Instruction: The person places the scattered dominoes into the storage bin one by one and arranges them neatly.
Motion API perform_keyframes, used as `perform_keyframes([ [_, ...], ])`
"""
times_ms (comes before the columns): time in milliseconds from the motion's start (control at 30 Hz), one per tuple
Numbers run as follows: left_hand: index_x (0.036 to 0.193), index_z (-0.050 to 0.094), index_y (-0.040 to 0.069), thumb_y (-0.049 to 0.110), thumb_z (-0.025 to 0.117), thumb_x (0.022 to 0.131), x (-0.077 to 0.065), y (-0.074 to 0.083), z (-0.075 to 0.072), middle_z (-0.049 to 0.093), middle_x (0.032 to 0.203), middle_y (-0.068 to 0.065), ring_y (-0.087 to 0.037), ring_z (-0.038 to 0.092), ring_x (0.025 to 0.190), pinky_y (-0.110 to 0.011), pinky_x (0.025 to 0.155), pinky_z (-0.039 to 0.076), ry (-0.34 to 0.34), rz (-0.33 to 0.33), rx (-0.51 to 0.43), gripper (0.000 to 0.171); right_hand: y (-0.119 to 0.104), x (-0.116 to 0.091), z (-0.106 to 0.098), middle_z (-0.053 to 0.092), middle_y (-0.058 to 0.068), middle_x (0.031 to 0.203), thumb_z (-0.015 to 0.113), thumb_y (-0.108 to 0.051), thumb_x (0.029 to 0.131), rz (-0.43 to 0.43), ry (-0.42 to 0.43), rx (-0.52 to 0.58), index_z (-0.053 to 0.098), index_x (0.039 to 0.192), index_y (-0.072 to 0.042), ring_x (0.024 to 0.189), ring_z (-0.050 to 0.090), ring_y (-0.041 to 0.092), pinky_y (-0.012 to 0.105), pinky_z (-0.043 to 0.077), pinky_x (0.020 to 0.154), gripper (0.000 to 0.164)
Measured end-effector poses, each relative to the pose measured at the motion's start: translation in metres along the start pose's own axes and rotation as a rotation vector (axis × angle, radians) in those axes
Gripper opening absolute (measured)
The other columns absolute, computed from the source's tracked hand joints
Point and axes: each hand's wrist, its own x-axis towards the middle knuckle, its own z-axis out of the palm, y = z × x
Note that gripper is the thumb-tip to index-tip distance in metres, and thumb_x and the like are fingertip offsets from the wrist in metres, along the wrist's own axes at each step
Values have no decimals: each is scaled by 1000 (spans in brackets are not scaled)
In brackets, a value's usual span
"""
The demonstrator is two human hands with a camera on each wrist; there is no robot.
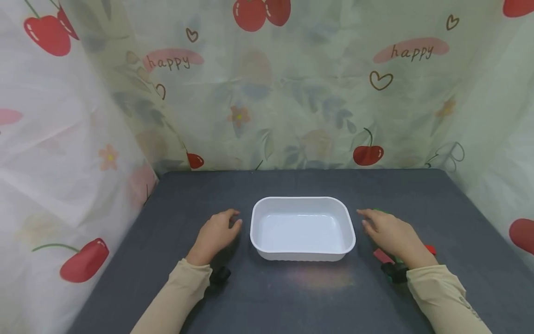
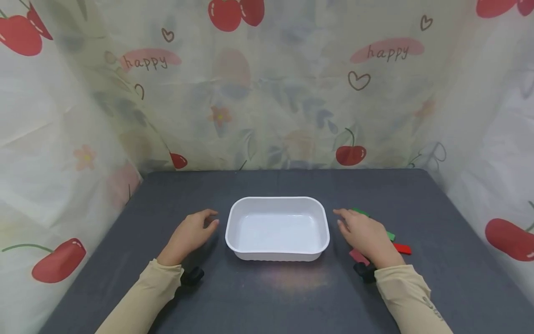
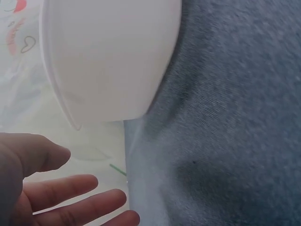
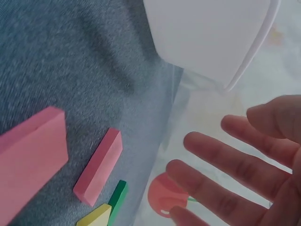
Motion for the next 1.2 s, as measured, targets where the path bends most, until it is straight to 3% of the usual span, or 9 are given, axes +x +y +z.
perform_keyframes([
  [133,122,65,12,28,59,94,1,1,-1,71,105,-6,-19,67,90,-39,74,55,16,-11,-79,32,0,2,0,70,7,103,52,-23,98,23,12,81,55,135,-11,79,67,12,39,49,61,39],
  [200,121,65,13,28,59,95,0,2,-2,71,103,-5,-18,66,89,-38,74,55,20,-21,-128,31,-1,2,-1,69,10,109,52,-24,99,39,12,115,53,136,-12,81,69,12,40,50,62,40],
  [467,122,65,11,24,59,95,1,3,0,70,101,-6,-21,65,92,-39,77,54,37,-39,-322,30,-2,-1,1,58,17,133,51,-30,100,81,5,228,49,140,-14,97,70,24,55,52,83,43],
  [700,127,60,9,20,60,95,2,7,9,70,105,-9,-23,68,91,-36,74,54,-12,-85,-491,34,4,-7,8,60,16,129,51,-30,101,68,98,357,51,138,-12,112,62,36,54,51,89,41],
  [967,131,57,6,19,63,94,1,12,11,68,109,-14,-25,68,92,-37,77,57,-13,-129,-602,40,12,-17,11,62,18,126,51,-27,100,72,142,423,52,136,-11,110,62,38,54,53,85,39],
  [1200,130,56,0,13,64,92,4,11,17,68,105,-18,-23,69,87,-36,74,58,-7,-121,-688,41,18,-26,13,61,21,124,56,-25,99,73,102,384,51,136,-7,108,61,41,58,52,84,42],
])
